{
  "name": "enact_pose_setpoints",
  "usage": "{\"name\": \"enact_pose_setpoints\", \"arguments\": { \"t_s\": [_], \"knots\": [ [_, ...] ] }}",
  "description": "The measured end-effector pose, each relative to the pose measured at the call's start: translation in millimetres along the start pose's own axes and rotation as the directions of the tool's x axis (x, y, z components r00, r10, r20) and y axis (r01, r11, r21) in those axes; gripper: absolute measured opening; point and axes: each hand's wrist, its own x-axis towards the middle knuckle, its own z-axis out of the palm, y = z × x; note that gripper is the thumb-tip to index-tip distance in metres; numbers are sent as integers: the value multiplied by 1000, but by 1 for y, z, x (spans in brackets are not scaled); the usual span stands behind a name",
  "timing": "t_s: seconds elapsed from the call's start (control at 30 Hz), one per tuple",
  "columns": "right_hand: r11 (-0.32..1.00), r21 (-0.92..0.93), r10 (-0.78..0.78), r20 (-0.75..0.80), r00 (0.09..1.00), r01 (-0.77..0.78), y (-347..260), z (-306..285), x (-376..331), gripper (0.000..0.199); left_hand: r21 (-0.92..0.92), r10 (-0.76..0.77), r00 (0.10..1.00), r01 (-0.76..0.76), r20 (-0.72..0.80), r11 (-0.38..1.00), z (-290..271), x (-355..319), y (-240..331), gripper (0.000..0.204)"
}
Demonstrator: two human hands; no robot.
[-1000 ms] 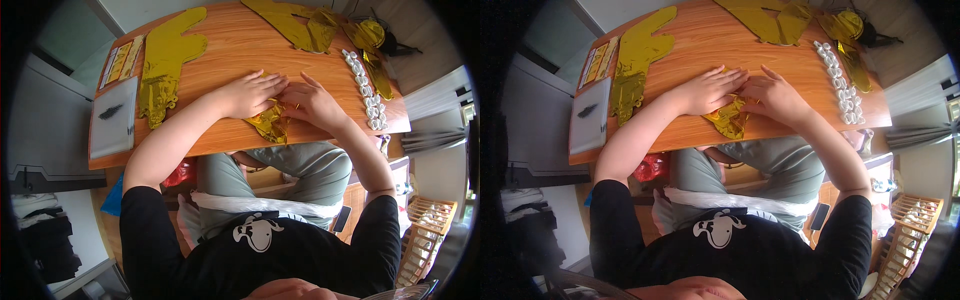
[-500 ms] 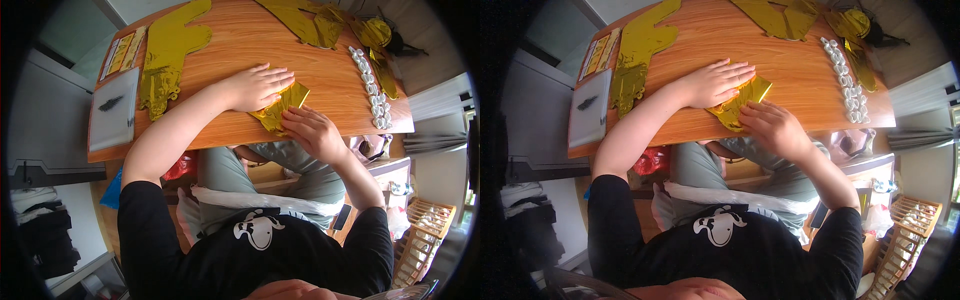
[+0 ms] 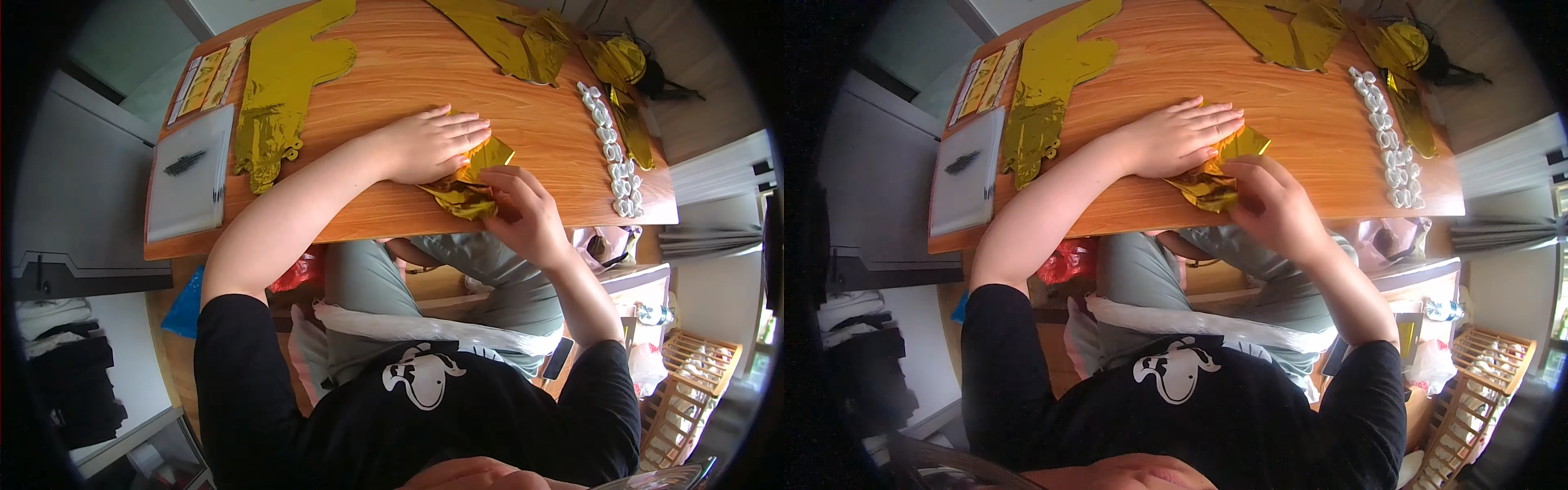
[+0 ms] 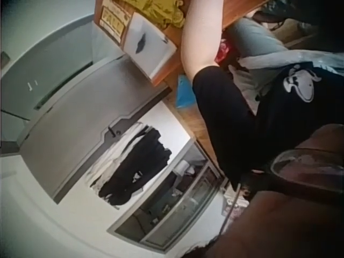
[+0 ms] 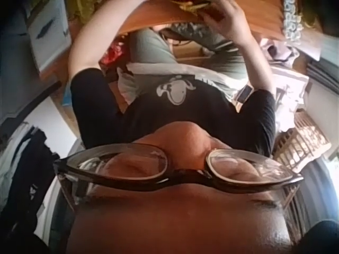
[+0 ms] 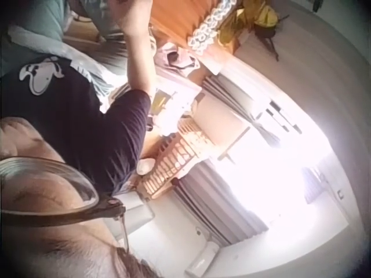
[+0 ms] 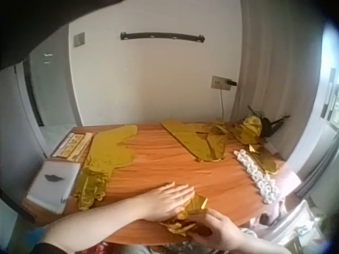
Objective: Folding gold foil materials and inserting them into plastic sleeves with cardboard backings.
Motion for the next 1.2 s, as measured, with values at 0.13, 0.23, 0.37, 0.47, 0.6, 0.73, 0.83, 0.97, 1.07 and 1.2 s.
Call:
{"name": "enact_pose_setpoints", "arguments": {
  "t_s": [0.13,0.23,0.37,0.47,0.6,0.73,0.83,0.97,1.07,1.2],
  "knots": [
    [955,-232,-160,126,979,186,15,-7,3,29,-25,6,1000,-6,-12,1000,0,1,0,58],
    [953,-200,-204,125,971,226,17,-4,7,26,-11,-1,1000,1,-7,1000,-1,1,2,58],
    [967,-197,-119,216,969,163,11,-5,15,14,7,1,1000,-1,6,1000,-1,0,1,59],
    [977,-190,118,75,990,-102,8,1,18,6,-9,-9,1000,10,20,1000,-5,-1,3,60],
    [972,-235,13,-12,1000,-15,13,5,33,7,-50,-98,995,97,-15,994,-6,-1,17,59],
    [963,-131,241,19,970,-237,24,9,39,12,-116,-227,974,224,-15,968,-8,-5,26,65],
    [954,-130,280,57,958,-271,28,8,45,14,-202,-258,965,260,37,944,-13,-5,21,68],
    [942,-220,276,85,957,-252,30,9,49,15,-351,-170,982,189,83,917,-21,-9,5,69],
    [929,-271,286,85,955,-254,32,10,51,15,-321,-96,980,149,176,935,-42,-13,-13,71],
    [924,-302,265,70,962,-233,32,14,53,15,-373,-118,926,259,359,891,-60,-28,-29,86]
  ]
}}
